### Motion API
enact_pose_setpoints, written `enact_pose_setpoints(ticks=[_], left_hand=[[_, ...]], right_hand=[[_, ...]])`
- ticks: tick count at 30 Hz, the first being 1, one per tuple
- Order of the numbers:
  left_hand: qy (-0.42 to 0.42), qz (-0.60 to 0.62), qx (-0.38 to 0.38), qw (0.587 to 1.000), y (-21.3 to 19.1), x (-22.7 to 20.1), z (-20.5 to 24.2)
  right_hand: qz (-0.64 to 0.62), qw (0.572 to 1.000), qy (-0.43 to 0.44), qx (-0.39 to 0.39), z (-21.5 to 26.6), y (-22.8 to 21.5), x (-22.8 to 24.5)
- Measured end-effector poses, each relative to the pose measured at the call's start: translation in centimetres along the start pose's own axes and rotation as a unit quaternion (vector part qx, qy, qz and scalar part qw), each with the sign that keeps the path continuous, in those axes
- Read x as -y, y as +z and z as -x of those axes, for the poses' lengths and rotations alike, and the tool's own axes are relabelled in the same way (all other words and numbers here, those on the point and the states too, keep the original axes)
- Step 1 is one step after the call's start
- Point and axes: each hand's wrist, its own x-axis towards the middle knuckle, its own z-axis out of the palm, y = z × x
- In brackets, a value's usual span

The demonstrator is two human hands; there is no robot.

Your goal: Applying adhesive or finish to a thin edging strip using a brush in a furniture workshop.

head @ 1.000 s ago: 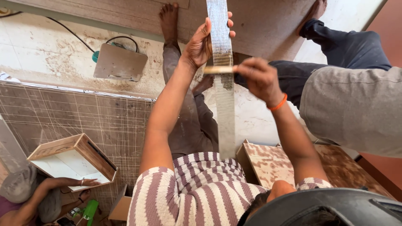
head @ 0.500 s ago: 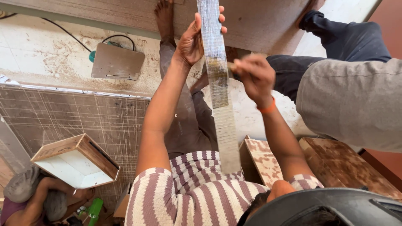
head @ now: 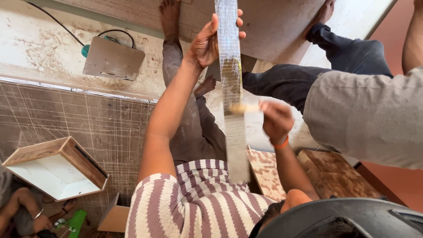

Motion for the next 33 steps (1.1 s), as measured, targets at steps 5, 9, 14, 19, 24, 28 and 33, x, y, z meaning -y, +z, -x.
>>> enact_pose_setpoints(ticks=[5, 9, 14, 19, 24, 28, 33], left_hand=[[-0.002, -0.009, -0.002, 1.0, 0.9, 0.2, -0.5], [0.007, -0.013, -0.006, 1.0, 0.4, -0.1, -0.7], [0.016, -0.045, 0.016, 0.999, -3.4, 0.8, -0.6], [-0.002, -0.051, 0.022, 0.998, -2.4, 1.2, -0.7], [0.007, -0.074, 0.024, 0.997, -2.5, 1.3, -0.7], [0.006, -0.066, 0.03, 0.997, -3.0, 1.4, -0.8], [-0.004, -0.062, 0.031, 0.998, -2.9, 1.4, -0.5]], right_hand=[[0.052, 0.997, 0.012, 0.05, -11.6, 1.5, -2.1], [-0.016, 0.995, 0.038, 0.091, -12.9, 2.0, -3.4], [0.003, 0.991, 0.053, 0.125, -8.7, 0.3, -1.5], [-0.006, 0.989, 0.072, 0.129, -3.2, -0.7, 1.7], [-0.021, 0.983, 0.116, 0.138, 3.2, -1.2, 4.0], [-0.079, 0.975, 0.142, 0.149, 4.9, -2.6, 5.2], [-0.105, 0.978, 0.161, 0.08, 0.2, -1.5, 4.3]])
